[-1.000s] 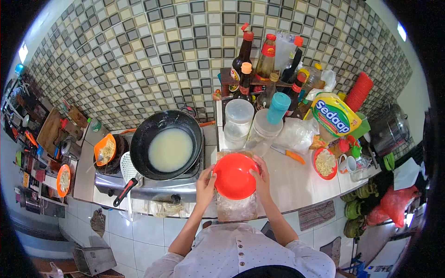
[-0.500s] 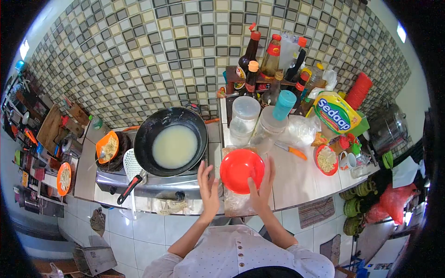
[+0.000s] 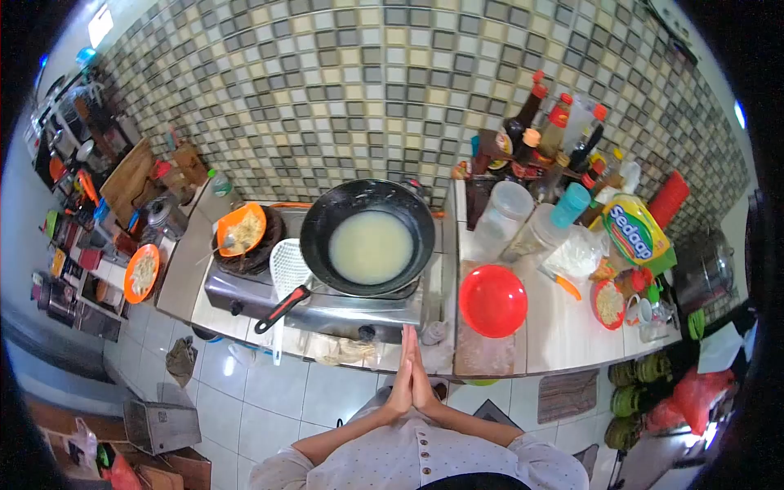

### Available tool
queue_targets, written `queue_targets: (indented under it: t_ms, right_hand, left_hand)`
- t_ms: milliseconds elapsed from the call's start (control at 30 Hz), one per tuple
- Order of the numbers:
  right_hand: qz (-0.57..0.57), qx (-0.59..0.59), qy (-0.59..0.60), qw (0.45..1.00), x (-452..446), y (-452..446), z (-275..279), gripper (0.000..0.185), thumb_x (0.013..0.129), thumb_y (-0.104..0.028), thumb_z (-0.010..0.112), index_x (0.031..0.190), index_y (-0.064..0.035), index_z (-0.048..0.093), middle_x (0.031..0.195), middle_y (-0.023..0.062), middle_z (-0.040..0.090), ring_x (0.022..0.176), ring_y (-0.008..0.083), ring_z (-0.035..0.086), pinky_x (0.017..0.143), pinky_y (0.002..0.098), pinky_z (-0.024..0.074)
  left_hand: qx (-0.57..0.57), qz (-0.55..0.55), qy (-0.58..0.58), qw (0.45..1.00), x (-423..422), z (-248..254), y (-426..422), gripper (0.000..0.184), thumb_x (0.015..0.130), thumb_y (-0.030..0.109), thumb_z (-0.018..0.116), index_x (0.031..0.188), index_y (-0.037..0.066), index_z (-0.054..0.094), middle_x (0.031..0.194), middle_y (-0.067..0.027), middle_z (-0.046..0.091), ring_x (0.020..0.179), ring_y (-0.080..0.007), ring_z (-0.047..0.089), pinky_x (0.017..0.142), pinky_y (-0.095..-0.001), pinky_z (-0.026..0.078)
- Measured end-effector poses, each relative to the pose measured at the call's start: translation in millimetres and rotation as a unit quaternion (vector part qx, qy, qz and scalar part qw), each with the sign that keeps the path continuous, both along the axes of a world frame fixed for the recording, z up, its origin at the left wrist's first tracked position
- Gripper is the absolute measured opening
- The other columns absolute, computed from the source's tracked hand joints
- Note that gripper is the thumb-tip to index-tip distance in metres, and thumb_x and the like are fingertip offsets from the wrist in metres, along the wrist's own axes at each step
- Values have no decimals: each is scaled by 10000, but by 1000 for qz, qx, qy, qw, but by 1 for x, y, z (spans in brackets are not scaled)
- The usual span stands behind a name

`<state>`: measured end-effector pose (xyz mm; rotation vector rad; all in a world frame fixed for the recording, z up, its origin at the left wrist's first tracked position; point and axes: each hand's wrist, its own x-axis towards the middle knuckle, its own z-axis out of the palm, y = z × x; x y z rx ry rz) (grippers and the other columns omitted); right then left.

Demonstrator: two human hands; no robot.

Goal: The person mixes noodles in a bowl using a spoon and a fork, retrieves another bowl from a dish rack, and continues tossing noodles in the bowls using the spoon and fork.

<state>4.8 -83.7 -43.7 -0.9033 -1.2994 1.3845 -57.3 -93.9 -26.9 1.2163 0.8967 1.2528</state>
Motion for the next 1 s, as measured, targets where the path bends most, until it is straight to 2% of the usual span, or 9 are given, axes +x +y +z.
queue_targets:
  t_ms: [100,367,467,633,700,767,833,967,1000]
  right_hand:
    - [-24,-23,-24,999,-29,-13,-35,562,914,-382,248,1361,-62,127,1418,70,130,1304,208,103,1046,312,103]
    - [-33,-531,136,836,-84,-39,-62,446,869,-401,370,1132,-58,481,1117,49,511,1048,160,443,909,313,332]
    - [124,-541,43,831,-83,-53,-45,420,851,-348,371,1168,-88,464,1152,37,504,1020,150,484,885,323,353]
    - [372,-512,143,761,-76,-53,-22,510,866,-347,320,1296,-74,328,1278,65,422,1144,167,426,932,321,323]
    - [366,-424,45,827,-84,-59,-20,502,877,-352,319,1297,-78,326,1259,74,442,1147,172,426,932,324,330]
    - [383,-370,40,846,-90,-68,-42,491,886,-358,332,1281,-66,356,1238,73,462,1136,183,437,935,320,325]
    - [399,-23,-100,911,-103,-81,-75,468,883,-347,342,1257,-72,404,1250,78,444,1148,184,411,937,308,304]
    - [385,298,-238,840,-126,-84,-91,402,870,-252,386,1241,-106,432,1303,119,362,1214,264,307,954,365,253]
    - [310,334,-209,865,-141,-85,-78,330,867,-233,404,1151,-105,515,1129,131,520,1084,295,460,850,384,363]
  left_hand:
    - [-50,63,37,996,-18,-26,-12,551,896,283,254,1360,37,89,1428,-103,43,1316,-219,15,1049,-294,27]
    - [-312,218,-75,922,-81,-170,-28,397,801,263,427,1119,30,382,1219,-166,361,1125,-263,341,926,-344,273]
    - [-512,206,-268,790,-118,-266,-34,315,753,311,470,917,43,470,987,-161,532,898,-268,519,751,-410,410]
    - [-413,131,-364,824,-145,-347,-86,373,801,345,387,966,28,491,988,-161,552,907,-291,534,743,-427,432]
    - [-360,97,-394,840,-149,-378,-107,411,825,362,345,990,20,502,989,-160,561,912,-302,541,739,-436,443]
    - [-305,104,-355,878,-147,-276,-122,488,837,384,316,1049,-25,478,980,-168,564,963,-313,520,831,-456,409]
    - [-352,49,-526,773,-138,-235,-127,514,828,441,346,1074,7,467,1097,-158,501,1061,-318,455,909,-472,342]
    - [-271,-8,-639,720,-141,-233,-128,521,824,492,353,1086,55,464,1200,-124,436,1145,-327,384,957,-489,286]
    - [-221,-19,-653,724,-148,-235,-129,518,825,503,350,1085,71,465,1222,-110,420,1163,-331,365,962,-494,275]
